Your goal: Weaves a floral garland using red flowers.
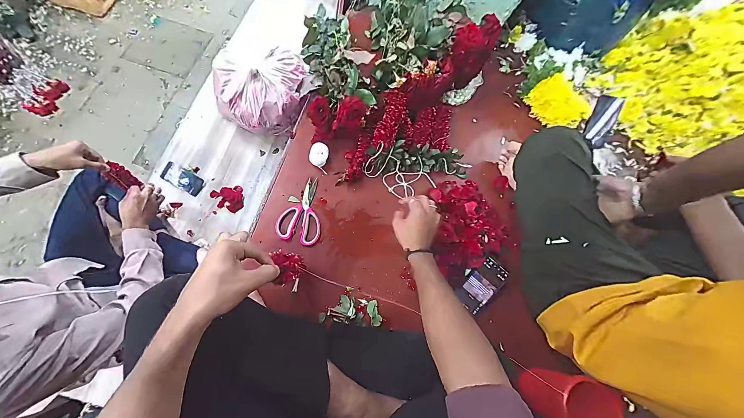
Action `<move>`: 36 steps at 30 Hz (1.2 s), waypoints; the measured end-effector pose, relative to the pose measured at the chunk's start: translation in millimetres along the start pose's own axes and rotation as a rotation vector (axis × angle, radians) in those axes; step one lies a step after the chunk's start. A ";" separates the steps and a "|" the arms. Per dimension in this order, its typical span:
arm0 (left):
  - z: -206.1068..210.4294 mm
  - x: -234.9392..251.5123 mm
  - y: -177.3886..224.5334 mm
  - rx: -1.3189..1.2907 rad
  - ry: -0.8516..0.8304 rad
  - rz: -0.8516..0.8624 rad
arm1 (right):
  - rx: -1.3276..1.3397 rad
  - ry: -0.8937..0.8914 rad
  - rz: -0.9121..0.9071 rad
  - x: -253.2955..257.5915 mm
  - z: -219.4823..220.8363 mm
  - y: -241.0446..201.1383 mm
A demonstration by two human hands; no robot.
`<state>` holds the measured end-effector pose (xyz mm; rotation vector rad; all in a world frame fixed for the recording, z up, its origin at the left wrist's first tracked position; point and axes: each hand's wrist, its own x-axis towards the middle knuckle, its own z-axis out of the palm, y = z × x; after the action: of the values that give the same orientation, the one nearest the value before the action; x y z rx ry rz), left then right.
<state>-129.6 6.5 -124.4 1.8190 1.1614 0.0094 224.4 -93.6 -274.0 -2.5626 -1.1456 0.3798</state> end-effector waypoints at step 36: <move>56.4 -24.2 24.4 -0.845 -0.019 0.018 | 1.551 -0.366 0.133 -169.9 -59.5 -128.3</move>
<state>-100.3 -52.5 -127.7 1.0715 0.9218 0.4283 49.7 -150.7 -151.2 -1.1749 -0.3590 1.1931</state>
